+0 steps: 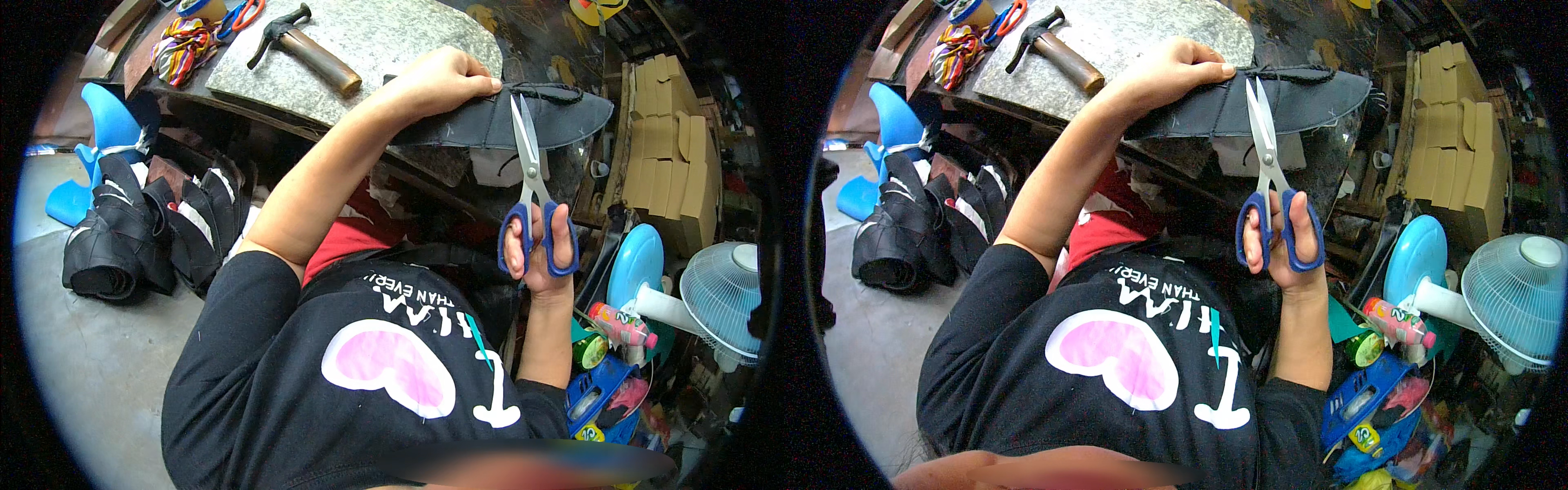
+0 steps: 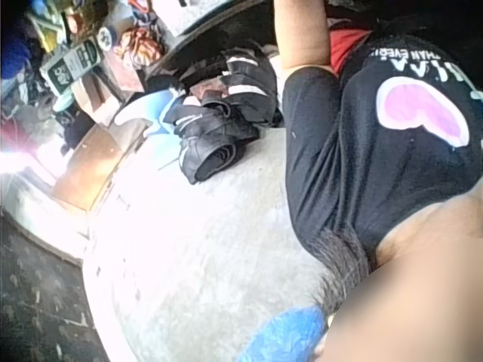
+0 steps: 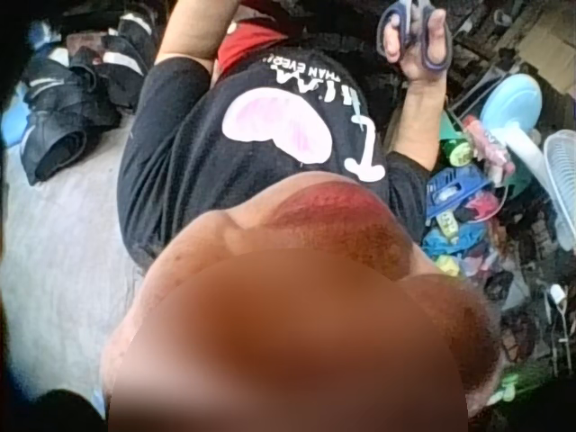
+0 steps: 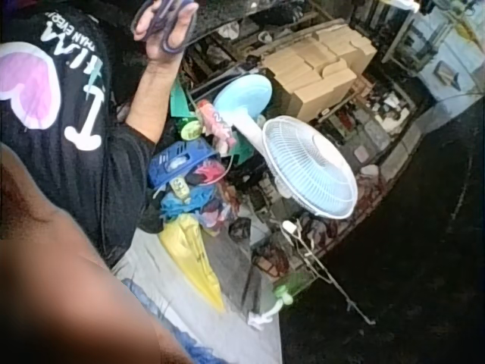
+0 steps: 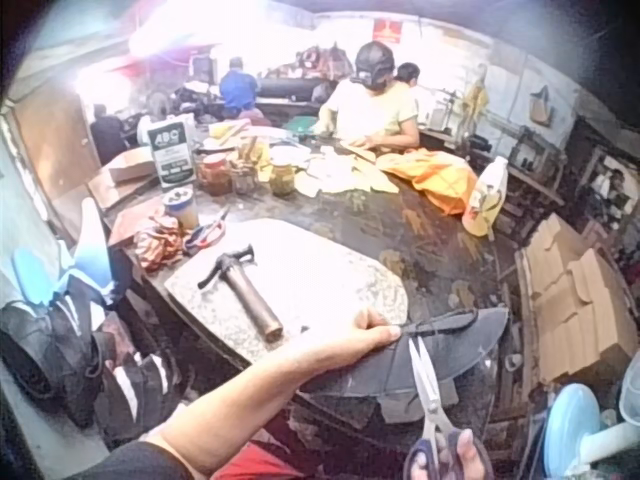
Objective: The person wipes a workbench with a cloth, then uses scissors to trim excess material from the edge of a black shoe upper. They repeatedly cut along the seam and inspect the trimmed edge by hand.
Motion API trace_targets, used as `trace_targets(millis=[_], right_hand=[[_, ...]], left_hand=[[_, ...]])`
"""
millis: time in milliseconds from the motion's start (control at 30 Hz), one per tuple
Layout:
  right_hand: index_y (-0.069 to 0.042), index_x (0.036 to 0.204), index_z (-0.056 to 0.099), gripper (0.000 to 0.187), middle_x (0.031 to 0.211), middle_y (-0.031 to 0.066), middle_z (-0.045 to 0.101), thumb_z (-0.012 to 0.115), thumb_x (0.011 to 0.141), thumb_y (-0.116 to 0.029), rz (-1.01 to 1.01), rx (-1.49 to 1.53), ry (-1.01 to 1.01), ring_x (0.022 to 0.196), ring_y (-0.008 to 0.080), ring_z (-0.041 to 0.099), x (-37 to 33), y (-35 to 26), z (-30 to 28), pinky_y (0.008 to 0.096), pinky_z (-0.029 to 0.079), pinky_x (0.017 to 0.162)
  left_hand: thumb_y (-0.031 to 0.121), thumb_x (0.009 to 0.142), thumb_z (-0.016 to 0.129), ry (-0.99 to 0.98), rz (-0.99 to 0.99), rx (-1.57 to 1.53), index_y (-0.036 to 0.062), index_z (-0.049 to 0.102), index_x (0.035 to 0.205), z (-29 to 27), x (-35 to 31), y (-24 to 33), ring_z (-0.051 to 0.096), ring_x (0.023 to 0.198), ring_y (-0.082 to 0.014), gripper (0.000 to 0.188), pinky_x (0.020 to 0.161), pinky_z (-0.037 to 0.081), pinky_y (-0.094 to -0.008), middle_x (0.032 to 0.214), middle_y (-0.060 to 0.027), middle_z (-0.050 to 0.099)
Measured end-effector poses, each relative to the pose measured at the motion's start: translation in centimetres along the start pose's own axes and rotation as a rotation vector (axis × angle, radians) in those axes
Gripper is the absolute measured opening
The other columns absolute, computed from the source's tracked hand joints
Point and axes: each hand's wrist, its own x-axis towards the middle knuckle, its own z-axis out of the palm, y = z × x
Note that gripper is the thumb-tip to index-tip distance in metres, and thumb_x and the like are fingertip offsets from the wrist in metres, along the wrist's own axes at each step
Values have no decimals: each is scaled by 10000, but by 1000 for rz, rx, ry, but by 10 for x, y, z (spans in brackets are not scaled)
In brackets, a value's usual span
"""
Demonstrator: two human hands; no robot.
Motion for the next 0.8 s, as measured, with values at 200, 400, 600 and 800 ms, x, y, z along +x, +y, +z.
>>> trace_targets(millis=[200,400,600,800], right_hand=[[-29,898,498,658,531,98,522,332,932,-665,-21,44,17,369,139,449,-1,2,6,211,374,367],[-29,897,513,666,535,102,530,345,923,-672,-12,-21,69,378,146,464,0,-1,7,218,383,374],[-34,906,506,640,533,92,522,331,940,-649,31,-140,66,372,139,459,0,-12,-5,206,383,376],[-34,875,524,552,517,54,516,437,947,-574,-60,-231,159,379,109,454,9,1,-2,195,364,362]], left_hand=[[382,882,614,26,14,-68,-3,698,901,3,-2,-1,544,624,-87,395,599,463,-284,695,-15,623],[353,887,619,17,15,-114,-11,700,928,4,0,-4,567,654,-95,375,623,479,-284,722,-19,638],[359,875,624,-73,-26,-19,-12,704,966,0,1,-3,593,679,-104,390,649,492,-298,746,-40,667],[357,871,625,-43,-81,-10,14,710,978,3,-5,5,616,666,-132,369,670,500,-317,727,-72,679]])
